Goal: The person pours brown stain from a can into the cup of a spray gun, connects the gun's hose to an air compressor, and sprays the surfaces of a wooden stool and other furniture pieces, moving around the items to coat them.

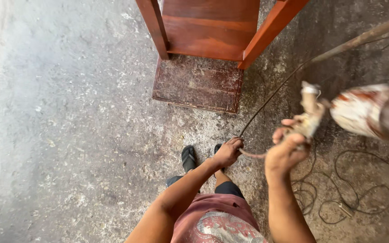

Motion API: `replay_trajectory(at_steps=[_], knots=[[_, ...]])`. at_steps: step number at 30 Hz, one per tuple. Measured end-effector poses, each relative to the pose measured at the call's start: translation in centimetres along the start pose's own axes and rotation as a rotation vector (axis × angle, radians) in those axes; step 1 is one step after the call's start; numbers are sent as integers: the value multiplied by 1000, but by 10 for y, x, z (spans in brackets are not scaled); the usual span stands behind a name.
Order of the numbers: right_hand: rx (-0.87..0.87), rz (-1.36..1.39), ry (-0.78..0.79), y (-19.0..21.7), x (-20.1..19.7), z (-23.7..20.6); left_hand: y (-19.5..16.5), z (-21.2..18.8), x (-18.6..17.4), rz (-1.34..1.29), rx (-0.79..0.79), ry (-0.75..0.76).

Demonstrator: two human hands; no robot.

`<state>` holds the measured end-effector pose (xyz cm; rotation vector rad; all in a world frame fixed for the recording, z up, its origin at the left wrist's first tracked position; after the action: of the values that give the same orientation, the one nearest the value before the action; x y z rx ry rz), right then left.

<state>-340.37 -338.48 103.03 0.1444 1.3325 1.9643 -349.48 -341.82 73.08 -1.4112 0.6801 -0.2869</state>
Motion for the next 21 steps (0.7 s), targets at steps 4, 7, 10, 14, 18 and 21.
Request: replay_trajectory(at_steps=[4, 7, 10, 14, 18, 21], knots=[[10, 149, 149, -3, 59, -7, 37, -17, 2, -109, -251, -2], [-165, 21, 207, 24, 102, -20, 49, -23, 7, -106, -302, 46], [-251, 81, 346, 49, 141, -30, 57, -18, 1, -240, -318, 1], [-469, 7, 510, 72, 161, -41, 57, 2, -14, -364, -284, -63], [-295, 5, 418, 49, 129, -29, 39, 14, -19, -345, -194, -59], [-153, 20, 248, 28, 80, -18, 17, 14, -11, -161, -69, -25]])
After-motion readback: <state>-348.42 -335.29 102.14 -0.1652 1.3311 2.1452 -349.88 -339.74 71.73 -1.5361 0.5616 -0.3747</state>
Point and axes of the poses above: each hand's wrist, its own z-axis towards the middle knuckle, its own x-axis out of the palm, y = z × x, the point moved 7 cm from there along z, towards the middle knuckle, and after that the axes turned 11 degrees about -z, right-handed, at the moved point
